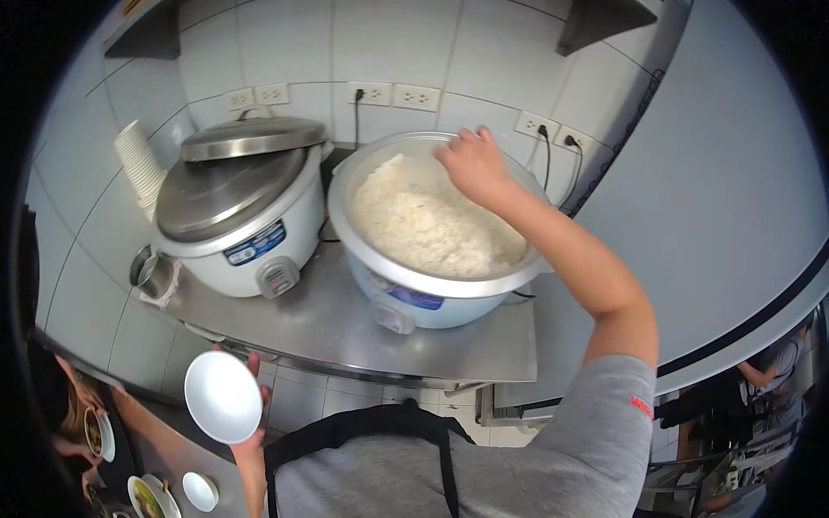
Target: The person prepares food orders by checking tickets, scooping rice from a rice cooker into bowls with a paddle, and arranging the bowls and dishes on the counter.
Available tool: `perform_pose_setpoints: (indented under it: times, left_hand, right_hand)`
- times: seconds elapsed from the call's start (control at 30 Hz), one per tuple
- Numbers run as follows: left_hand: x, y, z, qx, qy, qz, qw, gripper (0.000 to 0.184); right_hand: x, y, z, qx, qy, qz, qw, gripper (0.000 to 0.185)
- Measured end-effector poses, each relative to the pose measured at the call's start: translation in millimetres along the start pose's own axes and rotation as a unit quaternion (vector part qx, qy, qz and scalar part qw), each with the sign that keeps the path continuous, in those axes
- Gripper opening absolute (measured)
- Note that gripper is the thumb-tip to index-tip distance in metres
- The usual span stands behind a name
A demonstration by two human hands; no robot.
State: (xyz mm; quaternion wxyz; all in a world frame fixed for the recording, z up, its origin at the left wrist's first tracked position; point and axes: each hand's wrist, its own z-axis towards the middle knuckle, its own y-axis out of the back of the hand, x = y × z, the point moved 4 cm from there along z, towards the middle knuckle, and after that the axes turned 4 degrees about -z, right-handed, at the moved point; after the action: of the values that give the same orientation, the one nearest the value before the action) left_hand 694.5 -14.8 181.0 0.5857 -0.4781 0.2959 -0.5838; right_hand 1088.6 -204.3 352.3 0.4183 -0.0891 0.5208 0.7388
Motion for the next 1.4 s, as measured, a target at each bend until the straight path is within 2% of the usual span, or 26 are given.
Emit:
perform_pose_setpoints:
  times: [0.07,0.2,0.27,0.33,0.4,0.43,0.47,0.5,0.53,0.57,0.6,0.63,0.7,0.83,0.9,0.93,1.03,1.07,1.13,1.17,1.2,1.27,1.3,1.33,1.37,1.4]
  left_hand:
    - [23.4,-0.7,43.6,0.010,0.052,0.048,0.997,0.063]
    - [46.2,12.7,106.3,0.042,0.134,0.123,0.982,0.065]
    - [68.8,11.5,133.0,0.064,0.190,0.101,0.975,0.068]
    - [83.9,8.2,155.0,0.072,0.209,0.148,0.964,0.074]
    - [93.5,14.7,168.8,-0.023,0.153,0.266,0.951,0.080]
    - [94.1,25.0,174.6,-0.145,0.015,0.308,0.940,0.083]
    - [96.3,23.8,181.6,-0.146,0.013,0.312,0.939,0.083]
    - [103.0,20.9,190.1,-0.124,0.092,0.356,0.922,0.081]
    - [110.1,17.5,198.2,-0.100,0.170,0.398,0.896,0.080]
    - [117.4,11.8,208.1,-0.115,0.178,0.371,0.904,0.071]
    - [117.3,10.2,218.4,-0.114,0.177,0.375,0.903,0.071]
    - [116.7,12.2,226.9,-0.149,0.200,0.388,0.887,0.069]
    - [115.9,13.3,244.5,-0.185,0.219,0.405,0.868,0.067]
    - [100.0,11.9,274.5,-0.233,0.193,0.519,0.800,0.057]
    - [93.5,13.3,286.8,-0.238,0.194,0.523,0.795,0.057]
    - [92.8,15.7,293.1,-0.245,0.203,0.523,0.791,0.056]
    - [96.4,36.9,311.8,-0.261,0.225,0.495,0.798,0.057]
    - [98.6,47.6,316.6,-0.280,0.229,0.477,0.801,0.058]
    - [113.3,65.4,328.4,-0.277,0.227,0.445,0.821,0.056]
    - [120.2,74.9,335.1,-0.261,0.217,0.402,0.850,0.055]
    - [124.9,83.2,340.5,-0.244,0.207,0.358,0.877,0.054]
    - [125.1,86.5,351.6,-0.240,0.192,0.323,0.895,0.054]
    - [123.3,82.4,355.3,-0.245,0.156,0.321,0.902,0.055]
    - [122.7,80.2,358.3,-0.250,0.122,0.316,0.907,0.055]
    - [121.4,79.3,360.9,-0.255,0.125,0.313,0.906,0.055]
    - [114.6,76.5,363.5,-0.254,0.119,0.321,0.905,0.055]
  right_hand:
    - [-19.4,-29.3,-53.2,0.053,0.060,-0.093,0.992,0.024]
    - [-7.1,-3.0,-112.2,0.049,0.073,0.010,0.996,0.020]
    - [6.0,7.9,-129.4,0.046,0.090,0.014,0.995,0.020]
    - [8.9,13.1,-136.3,0.039,0.106,0.016,0.994,0.021]
    - [2.5,11.5,-137.6,0.088,0.074,0.099,0.988,0.019]
    - [0.4,10.5,-135.7,0.086,0.075,0.102,0.988,0.019]
    - [-3.1,3.8,-132.6,0.143,0.053,0.142,0.978,0.014]
    - [-6.0,-3.4,-129.0,0.199,0.033,0.180,0.963,0.010]
    - [-8.0,-6.0,-123.1,0.194,0.034,0.183,0.963,0.010]
    - [-9.7,-13.5,-118.8,0.258,0.020,0.218,0.941,0.009]
    - [-11.5,-21.2,-115.6,0.321,0.007,0.251,0.913,0.012]
    - [-14.3,-27.0,-110.8,0.318,0.008,0.252,0.914,0.012]
    - [-16.7,-50.0,-109.3,0.416,-0.042,0.348,0.839,0.012]
    - [-25.8,-78.9,-106.4,0.397,-0.079,0.400,0.822,0.012]
    - [-31.6,-88.3,-105.9,0.462,-0.164,0.567,0.662,0.014]
    - [-37.6,-91.9,-101.0,0.459,-0.167,0.567,0.664,0.014]
    - [-61.9,-99.8,-70.4,0.337,-0.169,0.582,0.721,0.017]
    - [-62.8,-91.1,-61.3,0.335,-0.168,0.582,0.721,0.017]
    - [-64.5,-56.1,-31.1,0.216,-0.160,0.500,0.823,0.017]
    - [-58.0,-51.5,-24.5,0.164,-0.141,0.455,0.864,0.017]
    - [-51.5,-52.3,-20.1,0.163,-0.137,0.456,0.864,0.017]
    - [-42.8,-45.1,-10.8,0.024,-0.092,0.313,0.945,0.020]
    - [-42.1,-51.3,-5.4,0.026,-0.093,0.315,0.944,0.020]
    - [-49.0,-58.3,2.0,-0.002,-0.123,0.234,0.964,0.019]
    - [-53.3,-66.2,6.5,-0.028,-0.151,0.151,0.977,0.019]
    - [-49.9,-81.2,8.7,-0.022,-0.152,0.153,0.976,0.019]
